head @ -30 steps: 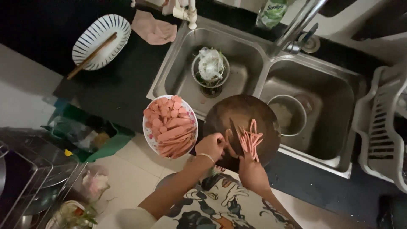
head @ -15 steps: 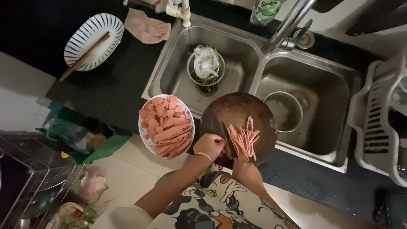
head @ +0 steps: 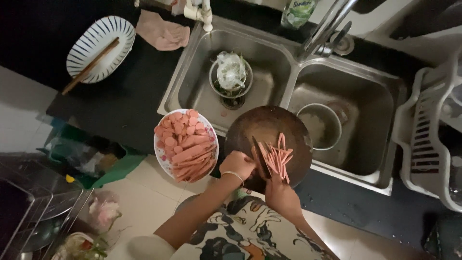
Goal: Slicing sausages into small pieces on a wooden cutting board
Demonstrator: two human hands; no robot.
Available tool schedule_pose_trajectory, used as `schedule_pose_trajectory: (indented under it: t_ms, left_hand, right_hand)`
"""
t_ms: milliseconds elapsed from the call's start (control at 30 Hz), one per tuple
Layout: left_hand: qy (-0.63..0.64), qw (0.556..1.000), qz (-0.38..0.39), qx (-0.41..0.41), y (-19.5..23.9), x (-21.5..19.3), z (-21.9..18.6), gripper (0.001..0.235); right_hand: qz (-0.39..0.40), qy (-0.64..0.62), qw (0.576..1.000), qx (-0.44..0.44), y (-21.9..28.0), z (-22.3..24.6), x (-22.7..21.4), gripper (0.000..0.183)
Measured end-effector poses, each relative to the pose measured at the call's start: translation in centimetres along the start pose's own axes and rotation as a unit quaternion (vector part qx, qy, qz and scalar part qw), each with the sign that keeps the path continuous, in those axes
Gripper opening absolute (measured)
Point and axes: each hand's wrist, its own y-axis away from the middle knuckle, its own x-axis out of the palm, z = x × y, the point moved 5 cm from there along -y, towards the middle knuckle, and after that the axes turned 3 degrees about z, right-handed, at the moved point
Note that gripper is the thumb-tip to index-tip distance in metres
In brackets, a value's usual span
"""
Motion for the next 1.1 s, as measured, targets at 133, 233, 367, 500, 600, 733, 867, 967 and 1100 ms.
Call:
schedule_pose_trajectory:
  t_ms: [133,233,367,500,600,733,867,967,1100]
  left_hand:
    - [-0.002,1.000,-0.009,0.011,-0.2,0.0,0.0,0.037]
    - [-0.006,0.999,-0.038,0.032,-1.4,1.6,0.9,0.032]
    - [-0.004,0.995,-0.087,0.058,-1.8,2.5,1.4,0.023]
    - [-0.017,0.990,-0.121,0.077,-2.3,2.7,1.6,0.018]
    - [-0.014,0.991,-0.100,0.085,-2.9,2.8,1.8,0.021]
    - [-0.036,0.992,-0.092,0.077,-3.1,2.2,0.9,0.016]
    - [-0.010,0.999,-0.033,0.021,0.1,0.2,-0.8,0.020]
    - [-0.017,0.999,-0.034,0.003,-0.4,0.4,-0.6,0.021]
    - [-0.044,0.998,-0.051,0.015,-1.4,1.0,-0.2,0.016]
  right_hand:
    - [0.021,0.038,0.999,0.017,0.2,0.2,0.5,0.026]
    - [-0.010,0.055,0.998,-0.027,-0.7,-1.4,2.4,0.031]
    - [0.060,0.118,0.991,-0.018,-1.5,-1.7,3.9,0.029]
    - [0.128,0.041,0.988,0.083,-1.1,-0.7,2.9,0.034]
    - [-0.006,0.154,0.985,-0.081,-3.9,-2.8,6.6,0.095]
    - [0.043,0.068,0.996,-0.030,-3.7,-0.6,4.0,0.032]
    - [-0.025,0.406,0.886,-0.225,-5.4,-2.1,7.6,0.013]
    - [0.059,-0.157,0.986,0.002,-3.9,-1.8,3.1,0.020]
    - [0.126,-0.005,0.991,0.051,-3.3,-0.5,4.4,0.074]
